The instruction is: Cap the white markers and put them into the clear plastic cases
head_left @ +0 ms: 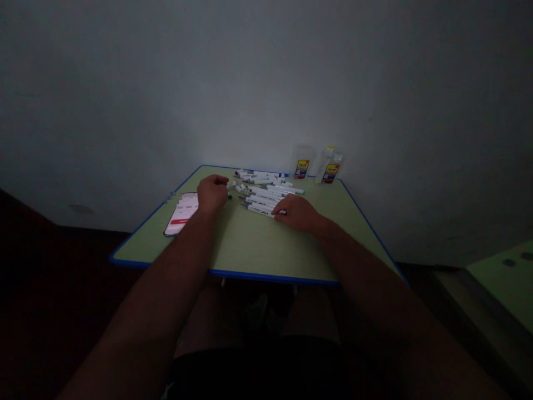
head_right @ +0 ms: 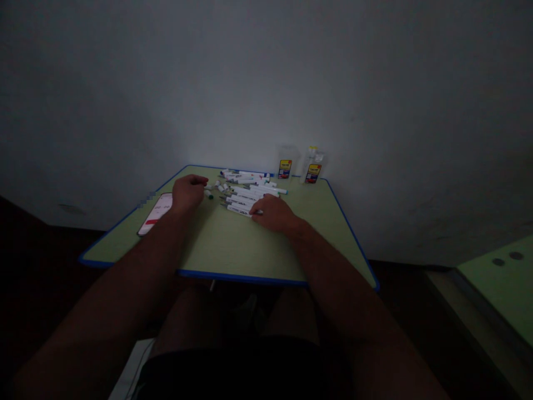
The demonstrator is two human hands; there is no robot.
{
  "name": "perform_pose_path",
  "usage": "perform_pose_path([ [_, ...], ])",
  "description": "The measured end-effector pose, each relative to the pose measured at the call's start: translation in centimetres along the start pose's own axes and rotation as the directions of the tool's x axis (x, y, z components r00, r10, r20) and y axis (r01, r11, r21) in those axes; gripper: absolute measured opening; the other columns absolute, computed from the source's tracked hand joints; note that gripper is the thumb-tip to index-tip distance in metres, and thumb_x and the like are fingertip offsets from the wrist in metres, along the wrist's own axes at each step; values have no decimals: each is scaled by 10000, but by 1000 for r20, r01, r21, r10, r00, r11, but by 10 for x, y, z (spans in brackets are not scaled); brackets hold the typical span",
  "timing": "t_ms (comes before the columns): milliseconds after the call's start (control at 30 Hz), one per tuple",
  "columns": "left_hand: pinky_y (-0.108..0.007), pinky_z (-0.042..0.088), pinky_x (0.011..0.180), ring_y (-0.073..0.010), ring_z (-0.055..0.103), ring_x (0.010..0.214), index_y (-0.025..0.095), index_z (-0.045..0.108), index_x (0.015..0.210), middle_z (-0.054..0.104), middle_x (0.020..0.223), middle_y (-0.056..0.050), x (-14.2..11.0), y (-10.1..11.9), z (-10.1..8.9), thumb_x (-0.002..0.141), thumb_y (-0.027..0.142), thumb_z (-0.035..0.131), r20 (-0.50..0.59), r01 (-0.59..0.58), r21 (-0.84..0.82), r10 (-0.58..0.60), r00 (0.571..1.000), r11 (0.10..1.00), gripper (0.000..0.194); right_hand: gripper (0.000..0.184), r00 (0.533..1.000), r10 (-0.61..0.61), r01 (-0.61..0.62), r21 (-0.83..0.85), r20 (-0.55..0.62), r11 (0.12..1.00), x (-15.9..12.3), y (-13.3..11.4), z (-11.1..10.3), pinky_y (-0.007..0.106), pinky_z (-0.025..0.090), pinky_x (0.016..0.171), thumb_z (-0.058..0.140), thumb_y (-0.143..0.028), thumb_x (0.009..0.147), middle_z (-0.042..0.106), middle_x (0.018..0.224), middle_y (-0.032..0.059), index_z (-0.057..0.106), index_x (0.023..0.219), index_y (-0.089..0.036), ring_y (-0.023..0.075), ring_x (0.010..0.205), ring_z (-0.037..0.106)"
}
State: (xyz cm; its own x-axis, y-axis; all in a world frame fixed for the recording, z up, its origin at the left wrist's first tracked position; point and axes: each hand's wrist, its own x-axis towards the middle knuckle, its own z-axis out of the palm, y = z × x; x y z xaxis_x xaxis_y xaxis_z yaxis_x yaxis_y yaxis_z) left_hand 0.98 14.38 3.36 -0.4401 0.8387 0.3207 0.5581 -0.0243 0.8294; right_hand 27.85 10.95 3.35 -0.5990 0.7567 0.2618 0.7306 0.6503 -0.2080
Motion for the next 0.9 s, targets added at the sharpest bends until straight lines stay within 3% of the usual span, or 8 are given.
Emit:
perform_pose_path([
  [133,-362,529,873,-244,707,922,197,766,895,779,961,-76,-2,0,0,691,75,532,30,-17,46,16,999,999,333,152,1000,19,-19,3,-14,1000,1,0,0,307,440,792,717,-248,825,753,890,49,820,937,-240,200,863,626],
  [300,-357,521,879,-250,699,946,191,771,909,776,974,-76,-2,1,0,655,73,517,61,-6,61,2,998,998,378,228,1000,1,-1,5,6,1000,1,-1,0,308,434,804,716,-239,814,757,964,44,813,1019,-268,205,905,626],
  [500,-372,533,873,-261,708,931,202,768,898,776,981,-80,-2,-2,0,646,67,527,67,-8,68,3,998,998,374,118,999,45,-45,-8,5,999,0,-4,-3,286,410,737,730,-266,810,744,902,47,793,892,-209,183,828,619],
  [700,-384,538,877,-267,713,947,197,775,914,780,997,-89,-3,0,0,650,48,536,74,4,91,-11,997,996,386,169,998,54,-54,11,25,998,0,-5,-2,291,431,769,742,-284,822,770,964,31,782,976,-228,191,882,660],
  [900,-365,510,905,-269,699,1008,145,779,984,773,1048,-119,-7,3,-2,671,44,521,158,-31,153,7,987,988,418,247,994,94,-97,62,48,993,-1,-6,-3,283,461,776,738,-208,791,782,953,11,767,1035,-225,187,874,695],
])
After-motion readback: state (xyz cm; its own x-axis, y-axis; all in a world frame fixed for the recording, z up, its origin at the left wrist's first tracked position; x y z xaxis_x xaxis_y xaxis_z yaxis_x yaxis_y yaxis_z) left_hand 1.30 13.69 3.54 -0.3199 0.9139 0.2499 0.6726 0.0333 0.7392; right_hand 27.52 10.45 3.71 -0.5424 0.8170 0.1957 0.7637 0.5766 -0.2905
